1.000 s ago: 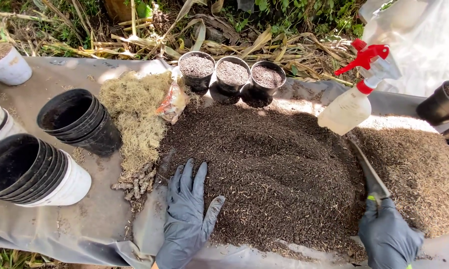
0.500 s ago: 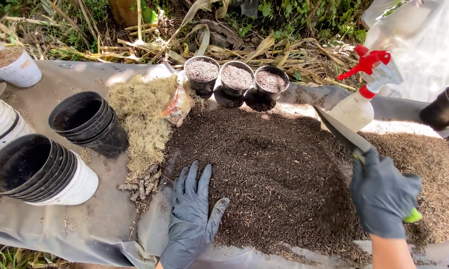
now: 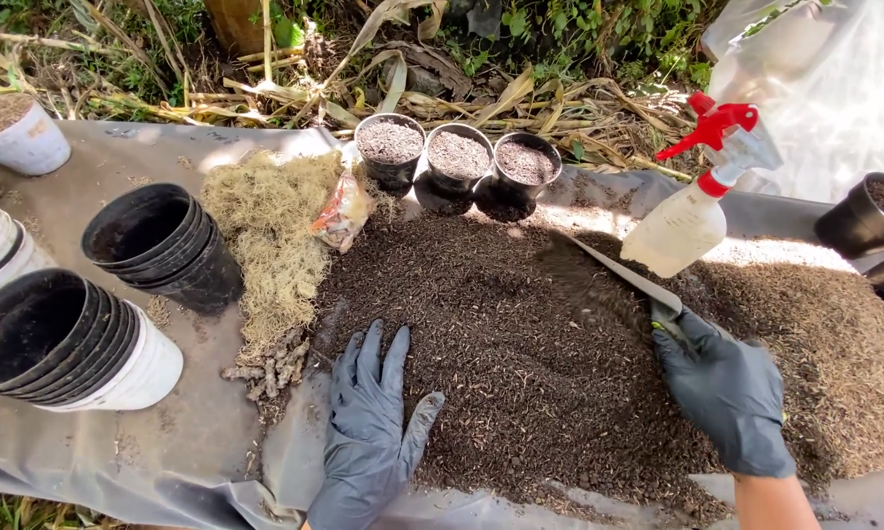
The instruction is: Mixing and preparing potting soil on a work table using hands and a trowel
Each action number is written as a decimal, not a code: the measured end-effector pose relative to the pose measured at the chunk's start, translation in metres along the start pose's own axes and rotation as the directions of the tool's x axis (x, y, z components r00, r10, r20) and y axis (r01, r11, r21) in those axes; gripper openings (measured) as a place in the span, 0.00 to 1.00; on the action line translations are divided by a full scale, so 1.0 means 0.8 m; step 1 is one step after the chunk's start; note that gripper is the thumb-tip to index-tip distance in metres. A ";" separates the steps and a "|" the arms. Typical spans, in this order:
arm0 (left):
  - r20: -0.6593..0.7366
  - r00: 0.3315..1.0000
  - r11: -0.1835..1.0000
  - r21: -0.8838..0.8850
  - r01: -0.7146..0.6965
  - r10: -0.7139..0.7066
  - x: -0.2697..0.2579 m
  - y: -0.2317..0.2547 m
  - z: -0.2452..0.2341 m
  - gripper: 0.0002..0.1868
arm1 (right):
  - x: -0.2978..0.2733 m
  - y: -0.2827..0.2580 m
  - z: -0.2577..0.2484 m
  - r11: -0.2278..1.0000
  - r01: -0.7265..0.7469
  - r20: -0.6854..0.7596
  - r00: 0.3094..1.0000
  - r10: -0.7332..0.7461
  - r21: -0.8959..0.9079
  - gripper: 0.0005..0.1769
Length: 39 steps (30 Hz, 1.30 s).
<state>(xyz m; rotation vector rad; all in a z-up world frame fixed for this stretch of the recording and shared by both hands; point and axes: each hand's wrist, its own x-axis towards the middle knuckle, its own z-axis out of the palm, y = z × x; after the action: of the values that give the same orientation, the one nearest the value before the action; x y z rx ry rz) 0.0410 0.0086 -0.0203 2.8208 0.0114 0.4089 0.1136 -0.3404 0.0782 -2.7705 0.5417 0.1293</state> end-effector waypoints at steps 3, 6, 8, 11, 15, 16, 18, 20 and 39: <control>-0.047 0.999 0.999 -0.038 -0.018 0.016 -0.003 0.000 -0.002 0.45 | -0.007 0.022 0.016 0.945 0.327 -0.310 0.896 -0.317 -0.019 0.23; -0.020 1.000 1.000 0.016 0.002 -0.002 -0.001 0.001 -0.003 0.45 | -0.019 0.014 0.013 0.850 0.523 -0.543 0.695 -0.472 -0.069 0.14; -0.006 1.000 0.998 0.061 0.006 -0.005 -0.002 0.000 -0.001 0.45 | -0.023 0.016 0.021 0.887 0.451 -0.474 0.805 -0.356 0.098 0.13; -0.053 0.998 0.992 0.123 -0.018 0.025 -0.002 -0.002 0.003 0.45 | -0.049 0.003 0.034 0.987 0.030 -0.204 0.979 0.004 0.160 0.39; 0.019 1.000 0.998 -0.056 0.002 -0.001 -0.004 0.002 -0.011 0.45 | -0.053 0.015 0.050 0.744 0.597 -0.373 0.644 -0.668 -0.300 0.26; -0.015 1.000 0.996 -0.087 -0.013 0.012 -0.004 0.003 -0.013 0.45 | -0.054 0.011 0.047 0.744 0.589 -0.421 0.616 -0.666 -0.316 0.24; -0.051 0.998 0.992 -0.118 -0.034 0.028 -0.005 0.004 -0.017 0.44 | -0.056 0.009 0.056 0.747 0.576 -0.471 0.585 -0.660 -0.332 0.23; -0.055 0.998 0.991 -0.130 -0.035 0.028 -0.005 0.005 -0.019 0.44 | -0.056 0.015 0.076 0.827 0.497 -0.387 0.731 -0.562 -0.264 0.14; -0.207 0.973 0.978 -0.155 -0.138 0.104 -0.001 -0.004 0.008 0.44 | -0.027 0.095 0.062 0.894 -0.219 -0.323 0.942 0.090 -0.392 0.38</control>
<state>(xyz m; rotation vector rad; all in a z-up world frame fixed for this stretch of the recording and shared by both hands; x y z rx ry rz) 0.0418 0.0101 -0.0276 2.6109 -0.1479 0.6841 0.0635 -0.3836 0.0128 -3.1906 0.9127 -0.1605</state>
